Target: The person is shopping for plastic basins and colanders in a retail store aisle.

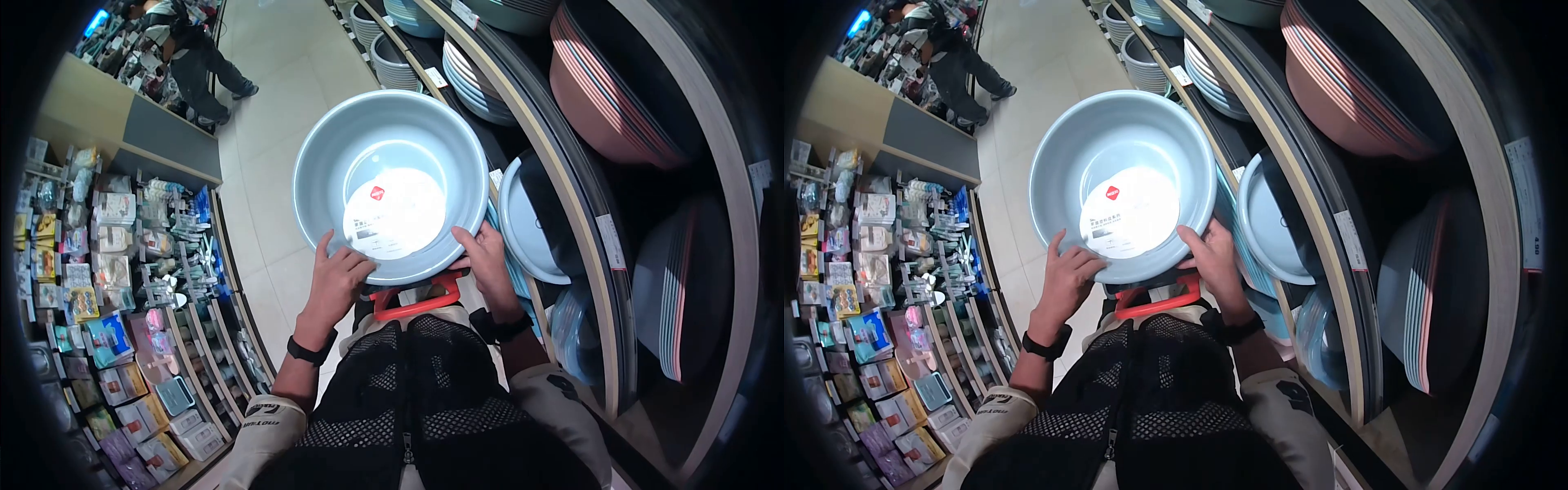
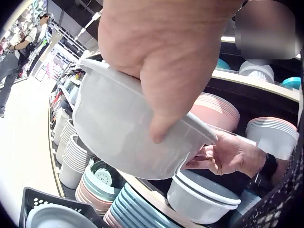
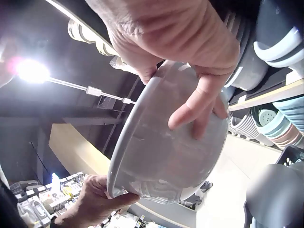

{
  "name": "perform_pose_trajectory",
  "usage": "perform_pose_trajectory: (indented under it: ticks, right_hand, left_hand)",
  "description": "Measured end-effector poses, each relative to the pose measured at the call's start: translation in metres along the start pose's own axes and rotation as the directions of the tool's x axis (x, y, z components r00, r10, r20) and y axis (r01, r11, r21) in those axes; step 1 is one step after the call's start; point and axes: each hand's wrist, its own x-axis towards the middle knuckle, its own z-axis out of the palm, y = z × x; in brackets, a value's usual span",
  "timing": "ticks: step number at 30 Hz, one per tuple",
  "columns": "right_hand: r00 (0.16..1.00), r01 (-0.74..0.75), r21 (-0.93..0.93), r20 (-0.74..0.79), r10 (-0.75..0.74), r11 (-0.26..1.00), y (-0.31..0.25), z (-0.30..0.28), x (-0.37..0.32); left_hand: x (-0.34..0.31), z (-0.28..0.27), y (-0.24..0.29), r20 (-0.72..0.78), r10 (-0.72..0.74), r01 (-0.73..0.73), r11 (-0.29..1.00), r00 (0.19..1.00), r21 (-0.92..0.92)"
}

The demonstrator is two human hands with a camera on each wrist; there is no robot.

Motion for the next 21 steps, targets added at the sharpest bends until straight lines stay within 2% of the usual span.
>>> perform_pose_trajectory:
  ticks: [2, 3, 5, 6, 7, 8, 9, 10, 12, 14, 15, 16, 18, 19, 20, 21]
  right_hand:
    - [1.000, -0.022, -0.060, 0.015, 0.023, 0.998, -0.010, -0.002, -0.005]
    - [0.999, 0.000, -0.032, 0.036, 0.001, 0.999, -0.015, -0.003, -0.007]
    - [0.997, 0.056, 0.040, 0.056, -0.058, 0.998, -0.017, -0.008, -0.009]
    - [0.994, 0.091, 0.084, 0.052, -0.096, 0.992, -0.015, -0.012, -0.009]
    - [0.993, 0.111, 0.097, 0.037, -0.115, 0.989, -0.015, -0.015, -0.010]
    - [0.991, 0.132, 0.111, 0.021, -0.135, 0.985, -0.014, -0.018, -0.009]
    - [0.990, 0.137, 0.115, 0.016, -0.139, 0.984, -0.011, -0.022, -0.009]
    - [0.991, 0.132, 0.095, -0.017, -0.131, 0.987, -0.006, -0.026, -0.007]
    - [0.991, 0.128, 0.082, -0.055, -0.124, 0.988, 0.001, -0.031, -0.009]
    - [0.997, 0.064, 0.067, -0.053, -0.060, 0.996, 0.007, -0.034, -0.012]
    - [0.996, 0.067, 0.073, -0.057, -0.063, 0.995, 0.013, -0.035, -0.011]
    - [0.996, 0.063, 0.053, -0.065, -0.060, 0.997, 0.021, -0.037, -0.010]
    - [0.996, 0.061, 0.033, -0.074, -0.058, 0.998, 0.030, -0.040, -0.009]
    - [0.994, 0.053, 0.003, -0.091, -0.052, 0.999, 0.032, -0.039, -0.009]
    - [0.993, 0.044, -0.026, -0.108, -0.047, 0.999, 0.034, -0.038, -0.008]
    - [0.993, 0.046, -0.025, -0.110, -0.049, 0.999, 0.035, -0.037, -0.008]
  left_hand:
    - [0.004, -0.009, 0.002, -0.018, 0.049, -0.049, 0.999, 0.999, -0.008]
    - [0.007, -0.015, 0.002, -0.020, 0.053, -0.053, 0.999, 0.998, -0.004]
    - [0.012, -0.026, 0.002, -0.111, 0.003, -0.021, 0.988, 0.994, -0.156]
    - [0.010, -0.026, -0.001, -0.109, 0.007, -0.024, 0.988, 0.994, -0.155]
    - [0.007, -0.024, -0.006, -0.146, -0.189, 0.120, 0.914, 0.971, -0.388]
    - [0.005, -0.025, -0.011, -0.133, -0.380, 0.231, 0.766, 0.915, -0.600]
    - [0.005, -0.036, -0.009, -0.042, -0.506, 0.311, 0.591, 0.862, -0.745]
    - [-0.001, -0.037, -0.017, 0.000, -0.589, 0.350, 0.480, 0.808, -0.805]
    - [-0.005, -0.031, -0.033, -0.038, -0.710, 0.223, 0.271, 0.703, -0.936]
    - [-0.011, -0.026, -0.043, -0.042, -0.758, 0.126, 0.163, 0.651, -0.979]
    - [-0.014, -0.029, -0.045, 0.009, -0.746, 0.108, 0.084, 0.666, -0.991]
    - [-0.016, -0.028, -0.044, 0.010, -0.742, 0.110, 0.086, 0.670, -0.990]
    - [-0.018, -0.030, -0.039, 0.179, -0.778, 0.040, -0.195, 0.602, -0.980]
    - [-0.025, -0.023, -0.045, 0.186, -0.738, 0.025, -0.223, 0.649, -0.974]
    - [-0.029, -0.019, -0.046, 0.184, -0.736, 0.025, -0.221, 0.651, -0.975]
    - [-0.032, -0.016, -0.047, 0.211, -0.733, 0.000, -0.277, 0.646, -0.961]
